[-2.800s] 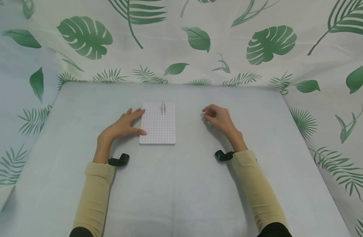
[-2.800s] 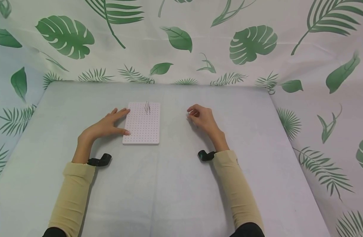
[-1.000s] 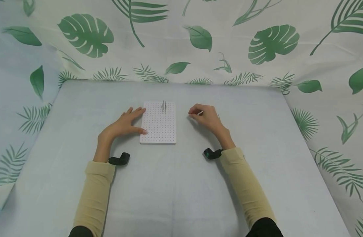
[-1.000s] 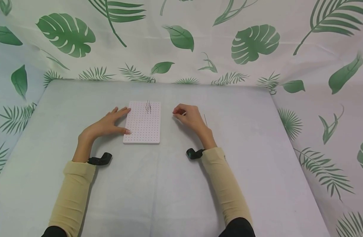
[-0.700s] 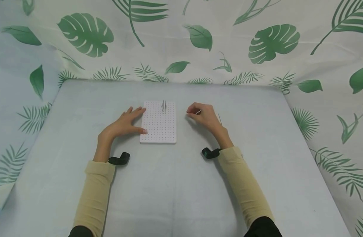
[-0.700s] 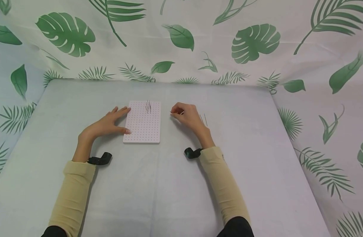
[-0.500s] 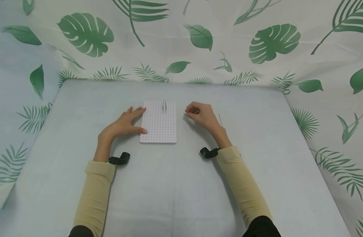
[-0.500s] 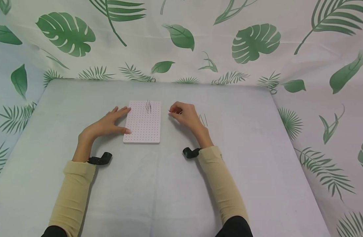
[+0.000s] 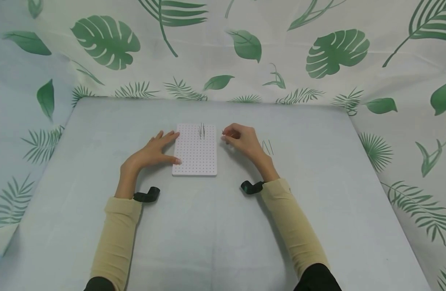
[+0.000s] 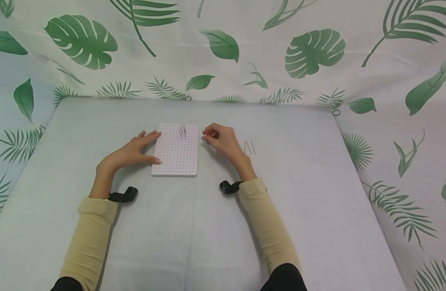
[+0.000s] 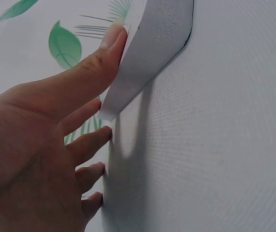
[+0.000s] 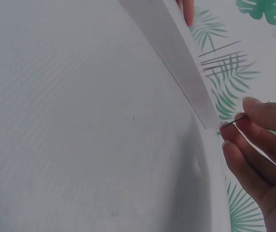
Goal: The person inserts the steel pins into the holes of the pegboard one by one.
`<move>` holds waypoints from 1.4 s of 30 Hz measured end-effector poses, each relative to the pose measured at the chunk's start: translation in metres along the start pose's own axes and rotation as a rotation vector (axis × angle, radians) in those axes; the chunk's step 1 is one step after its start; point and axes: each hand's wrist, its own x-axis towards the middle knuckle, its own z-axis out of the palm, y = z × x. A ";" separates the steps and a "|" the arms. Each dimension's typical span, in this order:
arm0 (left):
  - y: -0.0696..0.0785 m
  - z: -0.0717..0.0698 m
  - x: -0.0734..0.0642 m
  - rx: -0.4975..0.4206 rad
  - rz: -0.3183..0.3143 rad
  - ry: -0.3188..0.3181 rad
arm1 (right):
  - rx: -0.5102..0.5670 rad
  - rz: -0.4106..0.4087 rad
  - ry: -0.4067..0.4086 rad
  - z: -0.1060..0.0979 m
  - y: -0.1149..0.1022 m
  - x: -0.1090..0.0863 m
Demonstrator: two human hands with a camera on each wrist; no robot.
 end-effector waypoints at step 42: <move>0.000 -0.001 -0.002 -0.001 0.012 0.014 | 0.189 -0.039 0.018 0.035 -0.026 0.017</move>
